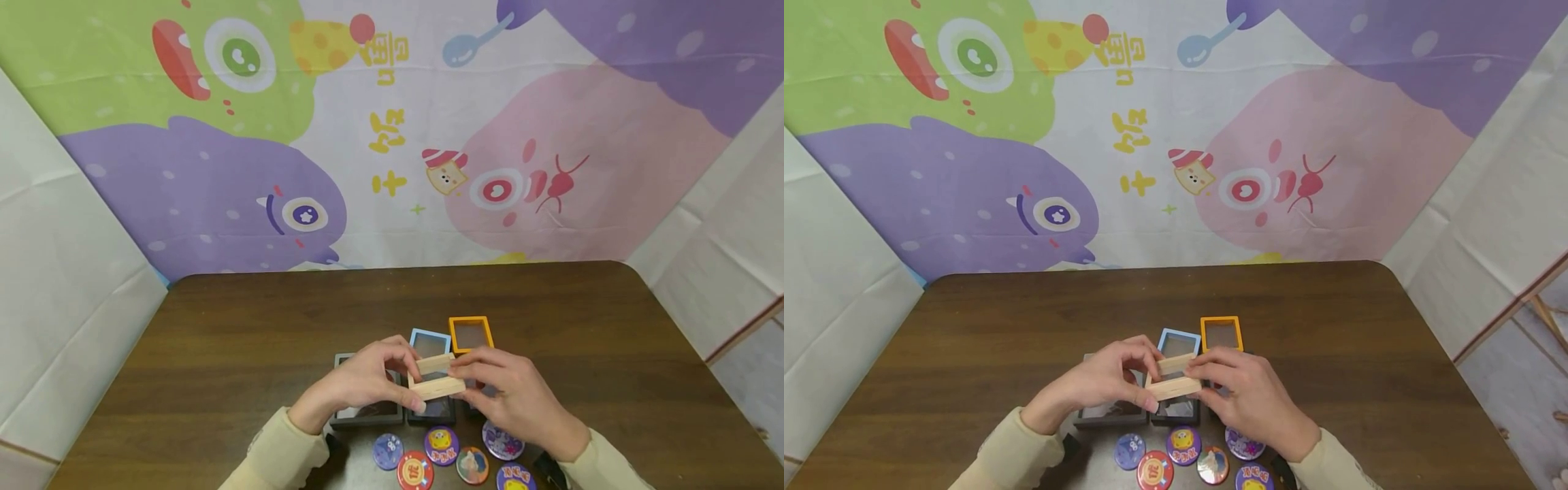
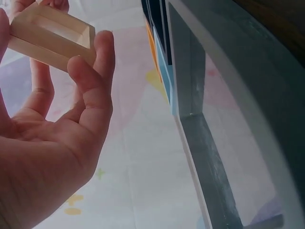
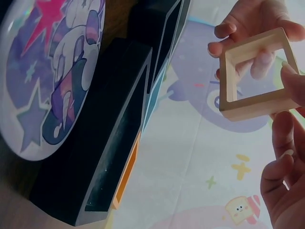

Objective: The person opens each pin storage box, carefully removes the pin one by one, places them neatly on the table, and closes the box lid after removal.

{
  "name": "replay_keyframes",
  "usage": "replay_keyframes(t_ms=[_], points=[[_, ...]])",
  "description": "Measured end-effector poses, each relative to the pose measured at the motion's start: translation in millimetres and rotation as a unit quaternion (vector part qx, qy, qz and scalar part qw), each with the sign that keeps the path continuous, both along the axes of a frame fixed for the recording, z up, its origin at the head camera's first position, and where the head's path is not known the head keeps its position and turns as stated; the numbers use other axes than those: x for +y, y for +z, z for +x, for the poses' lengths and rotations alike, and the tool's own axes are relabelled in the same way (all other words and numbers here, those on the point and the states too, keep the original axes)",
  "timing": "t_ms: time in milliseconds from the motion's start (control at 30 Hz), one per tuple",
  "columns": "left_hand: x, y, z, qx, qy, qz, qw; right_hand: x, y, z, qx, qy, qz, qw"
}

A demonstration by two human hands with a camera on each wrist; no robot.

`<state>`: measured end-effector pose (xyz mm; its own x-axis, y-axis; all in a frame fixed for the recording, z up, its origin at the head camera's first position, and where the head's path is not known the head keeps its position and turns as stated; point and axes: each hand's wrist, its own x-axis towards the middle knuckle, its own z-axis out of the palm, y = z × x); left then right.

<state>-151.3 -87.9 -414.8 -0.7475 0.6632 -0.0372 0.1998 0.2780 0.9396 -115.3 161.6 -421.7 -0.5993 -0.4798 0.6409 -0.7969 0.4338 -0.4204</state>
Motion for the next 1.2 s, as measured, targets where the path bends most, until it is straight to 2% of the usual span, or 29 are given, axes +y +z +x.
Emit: replay_keyframes(t_ms=[133,300,433,533,633,800,867,933,1067,1200], points=[[-0.6,-1.1,-0.5,0.008,-0.002,-0.011,0.9999,-0.5,-0.1,-0.2,0.0,0.002,0.001,1.0],[-2.0,-2.8,-3.4,0.073,0.015,-0.053,0.9958,-0.8,-0.1,-2.1,0.002,0.001,0.028,1.0],[-5.4,-5.3,-8.6,0.134,0.052,-0.081,0.9863,0.4,1.5,-2.5,-0.024,-0.01,0.055,0.998],[-10.8,-10.0,-16.1,0.166,0.089,-0.094,0.9777,3.4,3.2,-1.6,-0.059,-0.022,0.06,0.996],[-20.8,-16.4,-25.1,0.189,0.133,-0.122,0.9653,5.8,3.7,-0.9,-0.082,-0.026,0.061,0.994],[-40.1,-22.8,-34.7,0.223,0.212,-0.197,0.931,4.0,2.5,-2.1,-0.09,-0.01,0.056,0.994],[-43.7,-25.2,-36.4,0.222,0.228,-0.214,0.9234,2.9,2.1,-2.7,-0.086,-0.004,0.051,0.995],[-44.9,-29.0,-37.8,0.218,0.227,-0.228,0.9214,2.6,1.9,-2.9,-0.082,-0.004,0.051,0.995],[-44.0,-34.5,-39.6,0.212,0.204,-0.243,0.9244,2.9,1.2,-2.5,-0.08,-0.012,0.05,0.995],[-43.1,-34.9,-40.3,0.208,0.191,-0.243,0.9282,3.5,-0.1,-2.6,-0.084,-0.011,0.053,0.995]])
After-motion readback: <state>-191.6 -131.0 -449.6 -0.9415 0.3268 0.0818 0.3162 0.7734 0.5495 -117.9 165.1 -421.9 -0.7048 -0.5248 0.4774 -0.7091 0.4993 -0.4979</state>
